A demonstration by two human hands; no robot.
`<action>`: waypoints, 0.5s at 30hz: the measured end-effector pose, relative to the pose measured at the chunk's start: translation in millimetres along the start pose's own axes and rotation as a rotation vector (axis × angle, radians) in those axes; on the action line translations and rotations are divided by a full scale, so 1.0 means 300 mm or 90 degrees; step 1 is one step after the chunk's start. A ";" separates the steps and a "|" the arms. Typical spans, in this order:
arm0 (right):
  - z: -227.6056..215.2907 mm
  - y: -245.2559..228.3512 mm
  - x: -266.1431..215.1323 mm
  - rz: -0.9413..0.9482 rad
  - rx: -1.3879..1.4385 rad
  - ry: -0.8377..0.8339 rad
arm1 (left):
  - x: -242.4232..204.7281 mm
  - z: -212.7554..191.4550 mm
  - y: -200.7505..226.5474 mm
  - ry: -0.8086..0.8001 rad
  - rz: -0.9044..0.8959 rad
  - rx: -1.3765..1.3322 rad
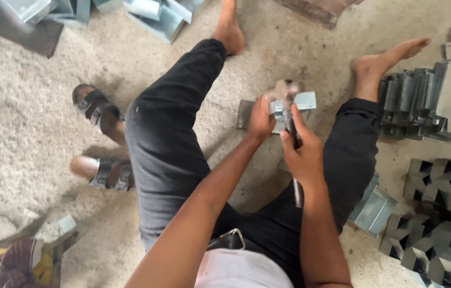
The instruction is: The person sits on the floor and uses a hammer to strike a small metal piece placed on a metal block. They repeatedly pick up metal pieces from a pile, position them, and hammer them to shape or flatten them.
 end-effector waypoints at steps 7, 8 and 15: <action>0.005 0.065 0.024 0.104 0.108 0.055 | 0.015 -0.005 -0.051 0.016 -0.016 -0.028; 0.003 0.093 -0.001 0.208 0.150 0.044 | 0.000 -0.005 -0.060 0.023 -0.060 -0.008; 0.179 0.513 -0.005 0.468 0.300 0.026 | 0.057 -0.175 -0.147 -0.054 -0.464 0.278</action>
Point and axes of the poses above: each hand's wrist, its own x-axis towards the middle knuckle, its own z-axis out of the palm, y = z × x, the point moved 1 cm from there along x, towards the middle knuckle, and after that the axes turned 12 degrees about z, right-handed, at the moved point
